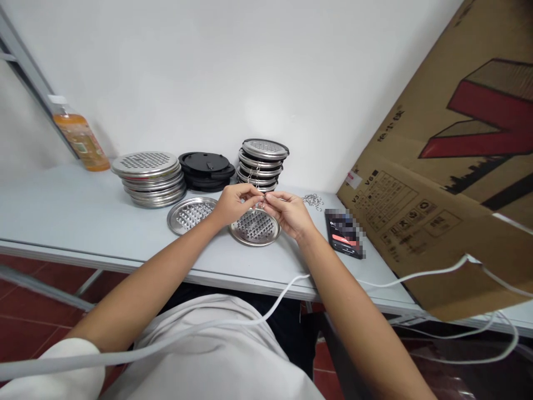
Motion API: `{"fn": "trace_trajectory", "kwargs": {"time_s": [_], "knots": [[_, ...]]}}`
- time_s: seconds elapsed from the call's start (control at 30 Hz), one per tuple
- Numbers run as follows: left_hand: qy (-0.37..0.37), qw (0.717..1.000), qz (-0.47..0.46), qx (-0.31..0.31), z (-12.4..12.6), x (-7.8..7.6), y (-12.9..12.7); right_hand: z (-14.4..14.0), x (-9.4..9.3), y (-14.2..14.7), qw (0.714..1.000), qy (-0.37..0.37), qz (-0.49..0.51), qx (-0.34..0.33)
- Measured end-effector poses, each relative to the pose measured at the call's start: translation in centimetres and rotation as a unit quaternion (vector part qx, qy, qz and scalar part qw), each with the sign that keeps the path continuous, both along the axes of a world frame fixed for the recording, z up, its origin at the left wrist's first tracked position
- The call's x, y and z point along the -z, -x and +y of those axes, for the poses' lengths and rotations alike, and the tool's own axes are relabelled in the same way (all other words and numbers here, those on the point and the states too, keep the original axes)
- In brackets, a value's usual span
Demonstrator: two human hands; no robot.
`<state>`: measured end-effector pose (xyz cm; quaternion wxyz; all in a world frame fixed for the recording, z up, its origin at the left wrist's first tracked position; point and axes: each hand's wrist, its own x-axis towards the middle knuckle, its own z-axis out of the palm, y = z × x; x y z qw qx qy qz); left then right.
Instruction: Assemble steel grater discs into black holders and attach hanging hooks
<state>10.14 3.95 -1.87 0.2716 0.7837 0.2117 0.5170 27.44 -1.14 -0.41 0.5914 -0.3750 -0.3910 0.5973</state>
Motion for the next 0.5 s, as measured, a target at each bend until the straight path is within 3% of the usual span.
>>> {"fn": "trace_trajectory", "kwargs": {"time_s": [0.33,0.5], "knots": [[-0.002,1.0,-0.001,0.006,-0.36,0.26,-0.22,0.03,0.19,-0.15,0.998,-0.014,-0.049,-0.03],[0.048,0.997,-0.031,0.044,-0.45,0.21,-0.27,0.12,0.27,-0.25,0.999,-0.015,-0.048,-0.015]]}}
